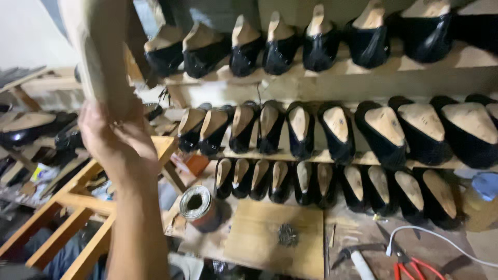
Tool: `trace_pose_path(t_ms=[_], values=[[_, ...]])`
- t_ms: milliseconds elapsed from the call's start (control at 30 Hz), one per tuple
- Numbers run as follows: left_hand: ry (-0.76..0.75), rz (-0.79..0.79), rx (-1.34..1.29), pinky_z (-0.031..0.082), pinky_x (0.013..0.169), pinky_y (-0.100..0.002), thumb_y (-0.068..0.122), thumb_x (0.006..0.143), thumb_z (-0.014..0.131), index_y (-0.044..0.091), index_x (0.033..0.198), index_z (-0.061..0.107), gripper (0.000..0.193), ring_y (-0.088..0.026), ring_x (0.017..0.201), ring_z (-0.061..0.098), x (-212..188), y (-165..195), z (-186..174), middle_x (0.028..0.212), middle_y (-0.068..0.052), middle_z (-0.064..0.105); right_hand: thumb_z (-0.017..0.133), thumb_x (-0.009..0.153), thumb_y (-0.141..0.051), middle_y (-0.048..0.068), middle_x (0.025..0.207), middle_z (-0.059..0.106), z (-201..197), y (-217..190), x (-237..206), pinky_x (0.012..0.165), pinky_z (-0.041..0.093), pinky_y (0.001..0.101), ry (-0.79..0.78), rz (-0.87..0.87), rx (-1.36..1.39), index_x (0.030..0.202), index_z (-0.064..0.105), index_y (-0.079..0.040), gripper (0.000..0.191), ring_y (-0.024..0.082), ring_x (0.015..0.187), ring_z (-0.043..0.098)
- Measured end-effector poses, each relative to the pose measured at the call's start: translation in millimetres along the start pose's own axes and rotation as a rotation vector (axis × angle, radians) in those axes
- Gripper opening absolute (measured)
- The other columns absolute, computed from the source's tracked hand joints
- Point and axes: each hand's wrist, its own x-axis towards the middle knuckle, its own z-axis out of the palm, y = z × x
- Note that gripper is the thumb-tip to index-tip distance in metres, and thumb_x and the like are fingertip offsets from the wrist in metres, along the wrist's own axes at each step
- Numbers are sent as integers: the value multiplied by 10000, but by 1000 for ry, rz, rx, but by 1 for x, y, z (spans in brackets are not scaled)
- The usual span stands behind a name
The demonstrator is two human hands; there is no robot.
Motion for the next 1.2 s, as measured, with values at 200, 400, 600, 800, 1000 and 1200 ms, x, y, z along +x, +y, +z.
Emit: trace_pose_path(t_ms=[200,400,600,800,1000,1200], values=[[182,-573,-201,542,843,-344,380,847,815,-110,1487,399,906,-213,1010,597,-212,23,-10,1248,-169,567,710,875,-268,186,1422,533,5,20,-37,986,483,402,-77,17,-8,1523,352,-22,780,263,1241,604],[526,-959,-82,574,943,-506,199,670,824,-37,1437,446,887,-331,1113,662,-380,29,7,1264,-201,636,696,889,-262,180,1415,540,1,29,-89,978,488,398,-184,-133,33,1522,354,-25,758,256,1230,614],[426,-950,61,443,1145,-452,45,624,898,9,1478,348,1016,-303,1338,558,-485,50,17,1426,-197,553,734,850,-250,176,1190,711,38,14,-98,863,556,382,-79,-204,-344,1392,508,9,641,213,1041,704],[79,-1068,326,376,1208,-441,195,851,716,39,1570,292,849,-283,1425,504,-515,88,-14,1529,-176,509,709,872,-289,152,1070,792,56,-22,-75,796,592,349,-207,32,-180,1300,640,-2,520,187,904,731],[-496,-677,882,422,1093,-468,240,983,691,25,1278,639,368,-367,1301,572,-525,89,-37,1358,-175,641,749,828,-328,141,892,786,111,-44,-43,681,587,352,-410,-162,-713,1265,666,-90,504,216,697,763],[-480,-649,910,419,1101,-453,159,975,684,55,1162,708,215,-332,1296,596,-521,85,-34,1230,-113,699,721,854,-268,189,964,748,245,-37,-11,690,568,477,-666,-719,-649,1218,652,-65,423,394,798,725]])
